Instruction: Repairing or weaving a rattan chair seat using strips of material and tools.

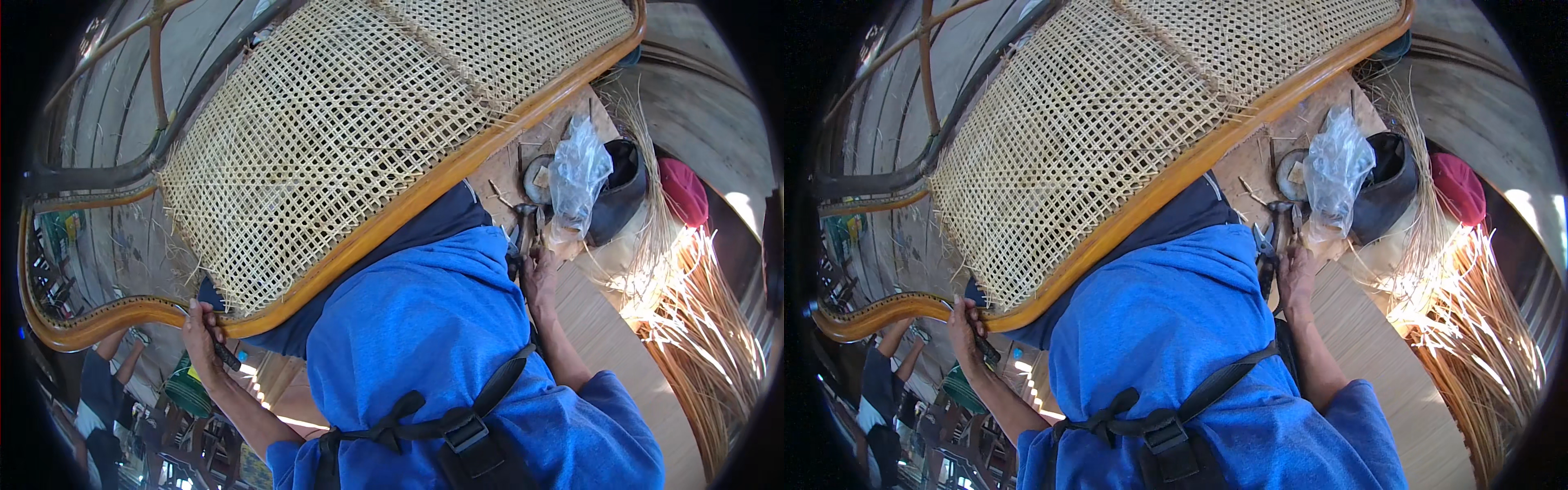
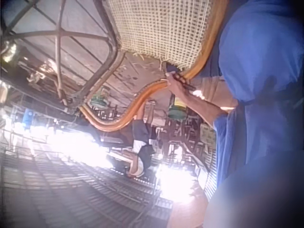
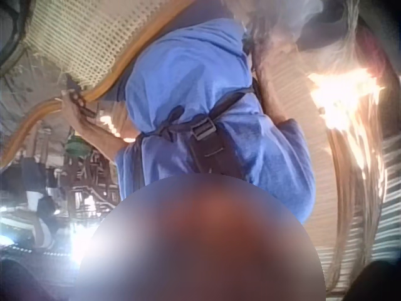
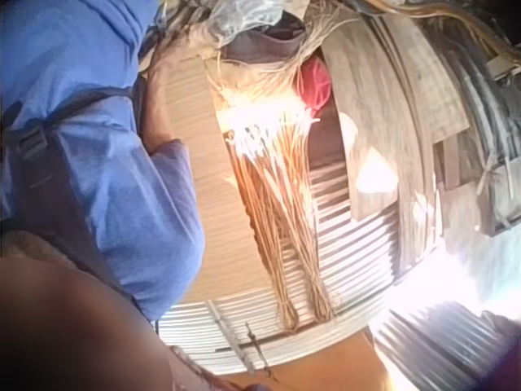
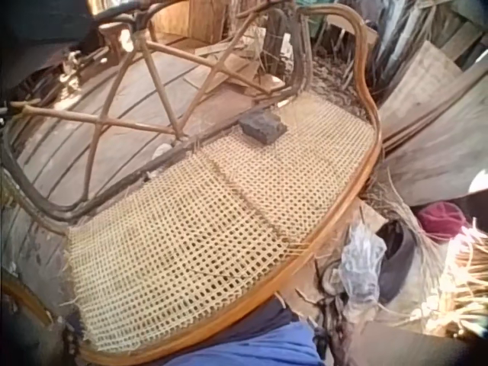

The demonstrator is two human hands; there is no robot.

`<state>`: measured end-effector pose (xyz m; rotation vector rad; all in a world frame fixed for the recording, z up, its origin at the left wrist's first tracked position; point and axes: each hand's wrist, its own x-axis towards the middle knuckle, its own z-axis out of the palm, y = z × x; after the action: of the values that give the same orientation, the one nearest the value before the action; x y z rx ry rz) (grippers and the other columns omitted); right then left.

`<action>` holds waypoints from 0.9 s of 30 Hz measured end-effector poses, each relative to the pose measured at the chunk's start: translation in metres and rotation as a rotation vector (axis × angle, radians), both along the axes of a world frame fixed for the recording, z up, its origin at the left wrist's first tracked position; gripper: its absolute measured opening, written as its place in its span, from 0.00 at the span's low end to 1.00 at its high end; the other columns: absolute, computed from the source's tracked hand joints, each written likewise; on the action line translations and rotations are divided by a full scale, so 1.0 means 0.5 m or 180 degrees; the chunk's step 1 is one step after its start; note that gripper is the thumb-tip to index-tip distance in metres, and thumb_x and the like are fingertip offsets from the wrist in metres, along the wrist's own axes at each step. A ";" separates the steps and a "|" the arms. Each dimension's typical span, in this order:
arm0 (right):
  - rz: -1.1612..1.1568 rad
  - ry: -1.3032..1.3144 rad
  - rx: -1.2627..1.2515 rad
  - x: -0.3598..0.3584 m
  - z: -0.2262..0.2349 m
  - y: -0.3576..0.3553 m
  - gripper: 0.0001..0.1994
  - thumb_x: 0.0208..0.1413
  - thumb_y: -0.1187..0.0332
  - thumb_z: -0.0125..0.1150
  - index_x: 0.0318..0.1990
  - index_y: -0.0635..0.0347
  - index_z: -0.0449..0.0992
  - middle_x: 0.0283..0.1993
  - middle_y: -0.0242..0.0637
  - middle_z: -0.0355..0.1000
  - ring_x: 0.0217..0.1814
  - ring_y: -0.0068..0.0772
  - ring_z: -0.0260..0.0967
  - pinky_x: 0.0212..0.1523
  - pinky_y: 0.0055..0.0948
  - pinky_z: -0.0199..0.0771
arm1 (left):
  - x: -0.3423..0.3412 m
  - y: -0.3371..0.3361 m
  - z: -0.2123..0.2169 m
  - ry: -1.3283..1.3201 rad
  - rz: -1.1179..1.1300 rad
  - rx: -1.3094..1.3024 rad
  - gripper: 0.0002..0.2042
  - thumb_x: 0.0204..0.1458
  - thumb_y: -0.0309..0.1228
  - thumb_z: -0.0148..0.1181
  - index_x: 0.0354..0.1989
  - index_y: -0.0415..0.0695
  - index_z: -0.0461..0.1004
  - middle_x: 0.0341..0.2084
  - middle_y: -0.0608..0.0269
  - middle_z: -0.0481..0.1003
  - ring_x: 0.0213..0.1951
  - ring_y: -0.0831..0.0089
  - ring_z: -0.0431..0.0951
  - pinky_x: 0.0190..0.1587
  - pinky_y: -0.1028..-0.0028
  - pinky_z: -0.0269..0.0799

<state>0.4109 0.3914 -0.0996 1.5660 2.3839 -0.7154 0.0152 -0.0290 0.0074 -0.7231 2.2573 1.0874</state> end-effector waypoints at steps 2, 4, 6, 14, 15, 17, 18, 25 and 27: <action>0.0005 -0.0023 0.0133 -0.005 -0.006 -0.003 0.09 0.51 0.69 0.53 0.39 0.62 0.71 0.36 0.50 0.69 0.40 0.50 0.66 0.42 0.42 0.66 | -0.014 0.009 0.001 -0.0053 -0.0084 -0.0129 0.18 0.57 0.48 0.49 0.28 0.45 0.68 0.14 0.72 0.63 0.11 0.82 0.60 0.13 0.81 0.55; 0.0079 -0.0485 -0.0687 -0.024 0.002 -0.007 0.13 0.52 0.68 0.55 0.44 0.63 0.69 0.40 0.51 0.68 0.44 0.51 0.66 0.45 0.42 0.66 | -0.016 -0.016 0.014 -0.0099 -0.0054 -0.0157 0.17 0.58 0.47 0.48 0.29 0.46 0.68 0.14 0.71 0.64 0.11 0.81 0.60 0.13 0.80 0.54; -0.0366 -0.0081 -0.0836 0.072 -0.081 -0.034 0.14 0.55 0.66 0.53 0.47 0.62 0.70 0.44 0.49 0.69 0.47 0.44 0.66 0.47 0.38 0.66 | -0.016 -0.019 0.021 -0.0163 -0.0044 -0.0037 0.16 0.58 0.47 0.48 0.28 0.46 0.68 0.14 0.71 0.64 0.11 0.81 0.60 0.13 0.80 0.53; -0.0266 0.1329 -0.1838 0.021 0.059 0.045 0.16 0.55 0.71 0.54 0.51 0.65 0.67 0.41 0.39 0.71 0.43 0.32 0.68 0.47 0.32 0.66 | -0.063 0.048 0.002 0.0594 0.0106 -0.0455 0.20 0.58 0.47 0.47 0.31 0.41 0.72 0.19 0.67 0.69 0.13 0.80 0.62 0.16 0.79 0.58; -0.0128 0.1192 -0.1738 -0.003 0.082 0.078 0.16 0.54 0.73 0.54 0.50 0.64 0.68 0.36 0.32 0.69 0.35 0.22 0.65 0.36 0.25 0.66 | -0.074 0.066 -0.016 0.0492 0.0058 -0.0592 0.20 0.57 0.48 0.48 0.30 0.40 0.72 0.19 0.66 0.69 0.13 0.80 0.63 0.16 0.79 0.59; 0.0085 0.0437 -0.2209 -0.139 0.194 0.113 0.14 0.54 0.71 0.54 0.48 0.64 0.70 0.27 0.25 0.67 0.22 0.14 0.57 0.21 0.19 0.53 | -0.083 0.058 0.005 0.0314 -0.0108 -0.0795 0.21 0.56 0.48 0.50 0.30 0.38 0.72 0.17 0.66 0.69 0.14 0.79 0.65 0.18 0.77 0.61; 0.0327 0.0391 -0.2271 -0.181 0.221 0.131 0.15 0.52 0.71 0.54 0.48 0.65 0.70 0.29 0.27 0.68 0.25 0.17 0.60 0.25 0.20 0.58 | -0.086 0.058 -0.002 0.0088 -0.0406 -0.0856 0.22 0.54 0.48 0.52 0.29 0.37 0.73 0.16 0.65 0.70 0.16 0.78 0.68 0.20 0.76 0.63; 0.0473 0.0451 -0.4075 -0.515 0.258 0.019 0.24 0.42 0.66 0.60 0.49 0.68 0.68 0.41 0.39 0.70 0.48 0.32 0.67 0.53 0.30 0.63 | -0.061 0.058 -0.043 0.0094 -0.0756 -0.1093 0.16 0.53 0.38 0.49 0.30 0.35 0.72 0.23 0.43 0.74 0.29 0.49 0.75 0.35 0.61 0.69; 0.0769 0.0188 -0.4141 -0.600 0.243 -0.012 0.28 0.43 0.59 0.62 0.50 0.68 0.67 0.39 0.38 0.70 0.44 0.30 0.68 0.47 0.29 0.66 | -0.055 0.058 -0.028 0.0063 -0.0659 -0.0934 0.15 0.53 0.36 0.47 0.30 0.34 0.71 0.27 0.38 0.72 0.35 0.42 0.72 0.40 0.56 0.66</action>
<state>0.1111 0.3852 0.0218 0.6567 1.3939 -1.7202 -0.0123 0.0002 -0.0068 -0.5755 2.4738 0.6776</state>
